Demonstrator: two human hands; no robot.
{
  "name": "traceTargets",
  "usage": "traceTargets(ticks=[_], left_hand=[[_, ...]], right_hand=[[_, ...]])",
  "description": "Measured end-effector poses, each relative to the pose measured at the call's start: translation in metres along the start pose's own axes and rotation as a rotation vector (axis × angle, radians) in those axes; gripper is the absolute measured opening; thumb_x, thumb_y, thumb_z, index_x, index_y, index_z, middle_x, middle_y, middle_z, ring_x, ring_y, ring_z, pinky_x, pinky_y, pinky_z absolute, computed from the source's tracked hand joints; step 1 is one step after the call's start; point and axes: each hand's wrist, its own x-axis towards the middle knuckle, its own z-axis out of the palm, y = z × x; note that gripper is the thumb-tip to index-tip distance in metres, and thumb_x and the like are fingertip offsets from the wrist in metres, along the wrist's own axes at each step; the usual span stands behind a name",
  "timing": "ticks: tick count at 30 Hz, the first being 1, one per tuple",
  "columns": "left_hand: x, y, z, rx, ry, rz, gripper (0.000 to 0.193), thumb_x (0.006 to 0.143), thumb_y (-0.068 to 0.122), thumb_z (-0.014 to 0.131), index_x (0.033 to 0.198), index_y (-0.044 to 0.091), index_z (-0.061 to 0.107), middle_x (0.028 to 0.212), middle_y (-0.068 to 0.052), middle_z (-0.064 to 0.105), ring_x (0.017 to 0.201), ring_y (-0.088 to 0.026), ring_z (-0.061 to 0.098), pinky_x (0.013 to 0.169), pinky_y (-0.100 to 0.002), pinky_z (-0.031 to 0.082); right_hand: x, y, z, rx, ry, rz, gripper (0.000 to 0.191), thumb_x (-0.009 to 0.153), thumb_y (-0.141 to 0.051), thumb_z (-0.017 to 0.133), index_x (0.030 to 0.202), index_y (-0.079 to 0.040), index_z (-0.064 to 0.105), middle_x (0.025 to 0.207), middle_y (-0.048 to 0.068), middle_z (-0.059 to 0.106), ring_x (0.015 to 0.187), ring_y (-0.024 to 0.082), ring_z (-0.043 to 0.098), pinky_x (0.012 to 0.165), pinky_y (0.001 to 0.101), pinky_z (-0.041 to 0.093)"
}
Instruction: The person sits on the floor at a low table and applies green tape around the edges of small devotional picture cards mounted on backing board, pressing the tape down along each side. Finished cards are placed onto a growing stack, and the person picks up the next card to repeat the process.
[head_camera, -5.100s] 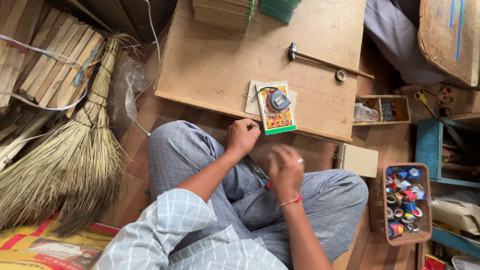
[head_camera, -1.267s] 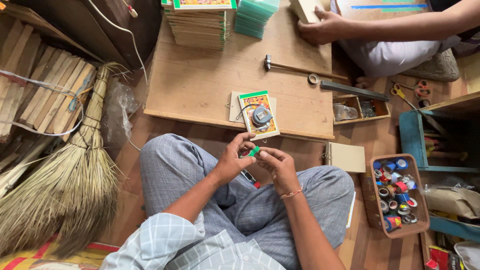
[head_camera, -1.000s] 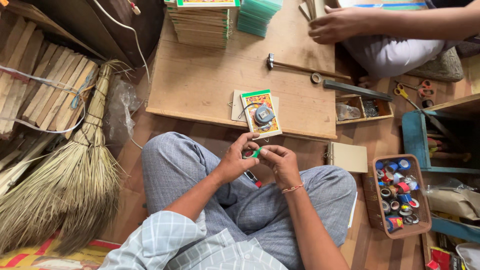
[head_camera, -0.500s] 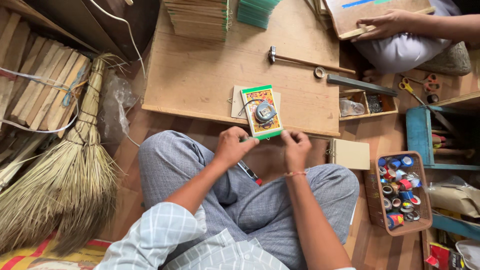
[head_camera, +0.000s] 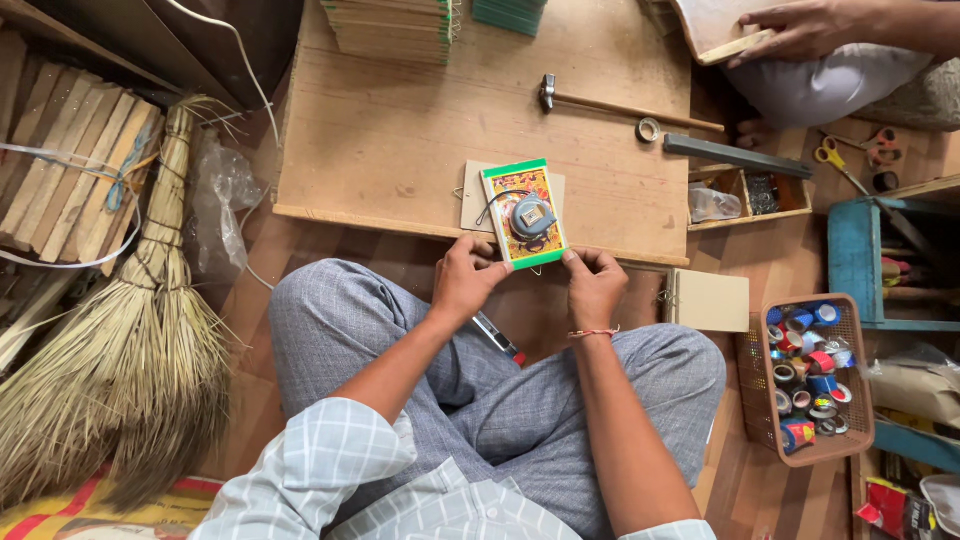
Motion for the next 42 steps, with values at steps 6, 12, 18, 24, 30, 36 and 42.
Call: traceTargets(ticks=[6,12,18,24,30,36,42], left_hand=[[0.003,-0.005,0.002,0.038,-0.059,-0.023,0.030,0.077,0.027,0.082,0.092,0.002,0.075,0.076,-0.008,0.076,0.070,-0.016,0.072,0.066,-0.032,0.057],[0.004,-0.009,0.004,0.019,-0.062,-0.021,0.030,0.076,0.027,0.083,0.091,0.002,0.075,0.076,-0.008,0.076,0.069,-0.015,0.072,0.065,-0.032,0.057],[0.005,-0.013,0.006,0.018,-0.048,0.007,0.031,0.076,0.027,0.084,0.091,0.002,0.075,0.077,-0.007,0.076,0.070,-0.014,0.072,0.065,-0.031,0.057],[0.005,-0.018,0.007,-0.031,-0.055,-0.008,0.028,0.076,0.025,0.083,0.088,0.002,0.075,0.075,-0.007,0.075,0.068,-0.014,0.071,0.064,-0.031,0.057],[0.004,-0.018,0.006,-0.031,-0.048,0.017,0.025,0.076,0.022,0.081,0.090,0.002,0.076,0.075,-0.007,0.075,0.068,-0.013,0.070,0.065,-0.031,0.056],[0.003,-0.012,0.003,-0.043,-0.072,-0.049,0.024,0.076,0.021,0.079,0.092,0.002,0.077,0.075,-0.007,0.075,0.068,-0.013,0.070,0.065,-0.030,0.055],[0.003,-0.009,0.002,-0.044,-0.078,-0.042,0.023,0.077,0.020,0.079,0.092,0.002,0.076,0.076,-0.006,0.075,0.069,-0.012,0.069,0.065,-0.030,0.055]], right_hand=[[-0.001,0.002,0.002,0.032,0.004,0.005,0.006,0.086,-0.003,0.079,0.089,0.002,0.076,0.083,0.002,0.074,0.074,0.006,0.063,0.070,0.0221,0.053],[-0.001,0.004,0.004,0.010,0.029,0.022,0.006,0.086,-0.003,0.079,0.089,0.002,0.076,0.083,0.003,0.074,0.073,0.007,0.062,0.068,0.0228,0.052],[-0.004,0.002,0.006,0.047,0.033,0.006,0.006,0.085,-0.002,0.079,0.089,0.002,0.076,0.083,0.003,0.074,0.072,0.006,0.064,0.068,0.0221,0.053],[-0.004,0.003,0.009,0.096,0.050,-0.025,0.013,0.084,0.003,0.080,0.094,0.004,0.073,0.086,0.006,0.074,0.075,0.009,0.065,0.070,0.0234,0.055],[0.003,-0.001,0.007,0.272,0.012,0.082,0.027,0.079,0.009,0.080,0.103,0.007,0.068,0.090,0.009,0.072,0.077,0.013,0.069,0.072,0.0271,0.061],[0.001,-0.003,0.007,0.304,0.005,0.103,0.025,0.079,0.009,0.079,0.102,0.007,0.069,0.091,0.010,0.073,0.077,0.014,0.070,0.071,0.0286,0.062],[0.002,-0.004,0.007,0.312,0.004,0.103,0.025,0.080,0.010,0.079,0.103,0.008,0.069,0.091,0.010,0.073,0.077,0.014,0.070,0.071,0.0284,0.062]])
